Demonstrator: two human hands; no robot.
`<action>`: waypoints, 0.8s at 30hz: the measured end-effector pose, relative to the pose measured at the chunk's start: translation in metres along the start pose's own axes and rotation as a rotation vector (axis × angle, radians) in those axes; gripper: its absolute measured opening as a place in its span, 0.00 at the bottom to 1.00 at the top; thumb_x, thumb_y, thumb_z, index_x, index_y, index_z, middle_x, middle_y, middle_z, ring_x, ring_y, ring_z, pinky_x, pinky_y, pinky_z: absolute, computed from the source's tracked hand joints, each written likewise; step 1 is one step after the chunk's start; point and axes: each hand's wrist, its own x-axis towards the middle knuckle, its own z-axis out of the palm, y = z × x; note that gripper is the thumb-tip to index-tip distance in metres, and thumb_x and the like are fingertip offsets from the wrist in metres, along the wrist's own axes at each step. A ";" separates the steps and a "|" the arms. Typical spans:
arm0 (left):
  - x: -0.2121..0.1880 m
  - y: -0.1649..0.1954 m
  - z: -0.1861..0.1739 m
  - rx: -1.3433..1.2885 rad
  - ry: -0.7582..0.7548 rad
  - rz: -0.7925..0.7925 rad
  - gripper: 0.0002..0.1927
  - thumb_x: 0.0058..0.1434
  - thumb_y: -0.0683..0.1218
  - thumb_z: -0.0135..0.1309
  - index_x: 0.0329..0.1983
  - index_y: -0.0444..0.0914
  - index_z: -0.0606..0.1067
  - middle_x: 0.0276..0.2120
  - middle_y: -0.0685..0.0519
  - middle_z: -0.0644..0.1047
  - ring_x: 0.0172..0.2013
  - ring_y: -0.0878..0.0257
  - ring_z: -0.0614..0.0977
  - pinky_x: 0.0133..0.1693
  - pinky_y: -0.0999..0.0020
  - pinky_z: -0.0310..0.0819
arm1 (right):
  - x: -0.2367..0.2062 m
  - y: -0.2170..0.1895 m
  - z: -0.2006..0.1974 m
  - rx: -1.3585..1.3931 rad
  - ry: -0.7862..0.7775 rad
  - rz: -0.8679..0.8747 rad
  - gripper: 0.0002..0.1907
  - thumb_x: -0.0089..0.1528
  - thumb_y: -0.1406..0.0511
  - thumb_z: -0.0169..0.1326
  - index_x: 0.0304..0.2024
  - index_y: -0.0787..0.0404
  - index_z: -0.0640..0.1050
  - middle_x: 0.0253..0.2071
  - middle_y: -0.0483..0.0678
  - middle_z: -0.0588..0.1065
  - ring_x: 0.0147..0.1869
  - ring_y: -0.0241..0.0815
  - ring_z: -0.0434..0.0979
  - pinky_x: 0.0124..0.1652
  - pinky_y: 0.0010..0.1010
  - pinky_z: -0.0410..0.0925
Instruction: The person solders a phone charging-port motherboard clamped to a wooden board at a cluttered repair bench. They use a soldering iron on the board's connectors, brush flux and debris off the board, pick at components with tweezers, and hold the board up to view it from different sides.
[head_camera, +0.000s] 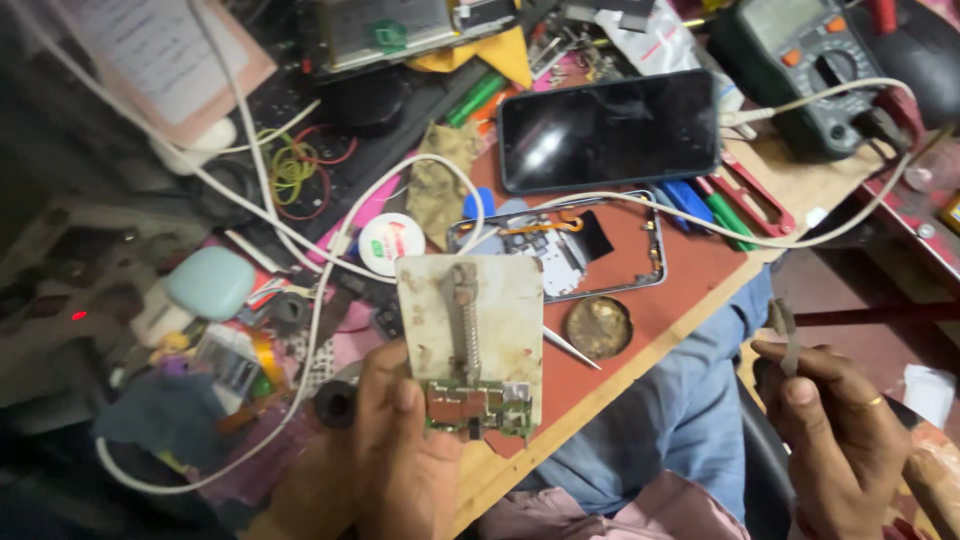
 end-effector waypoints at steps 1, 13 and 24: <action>-0.001 -0.001 -0.001 -0.007 -0.013 0.003 0.26 0.71 0.49 0.49 0.63 0.26 0.61 0.54 0.33 0.76 0.52 0.45 0.81 0.54 0.42 0.77 | -0.002 0.005 -0.005 0.014 0.019 -0.002 0.14 0.73 0.71 0.48 0.60 0.72 0.71 0.38 0.49 0.74 0.35 0.31 0.70 0.38 0.19 0.63; 0.015 -0.013 -0.059 0.144 -0.213 -0.078 0.34 0.69 0.52 0.54 0.64 0.20 0.60 0.53 0.32 0.76 0.50 0.50 0.83 0.52 0.52 0.80 | 0.015 0.020 -0.017 -0.028 0.007 -0.109 0.24 0.71 0.77 0.42 0.71 0.65 0.64 0.48 0.53 0.74 0.43 0.33 0.68 0.43 0.21 0.63; 0.026 -0.008 -0.122 0.403 -0.332 -0.399 0.43 0.65 0.62 0.55 0.67 0.25 0.60 0.50 0.32 0.80 0.35 0.59 0.83 0.29 0.69 0.75 | 0.093 -0.062 -0.106 -0.960 0.092 -0.030 0.25 0.61 0.77 0.47 0.62 0.63 0.71 0.60 0.50 0.72 0.45 0.36 0.75 0.39 0.25 0.66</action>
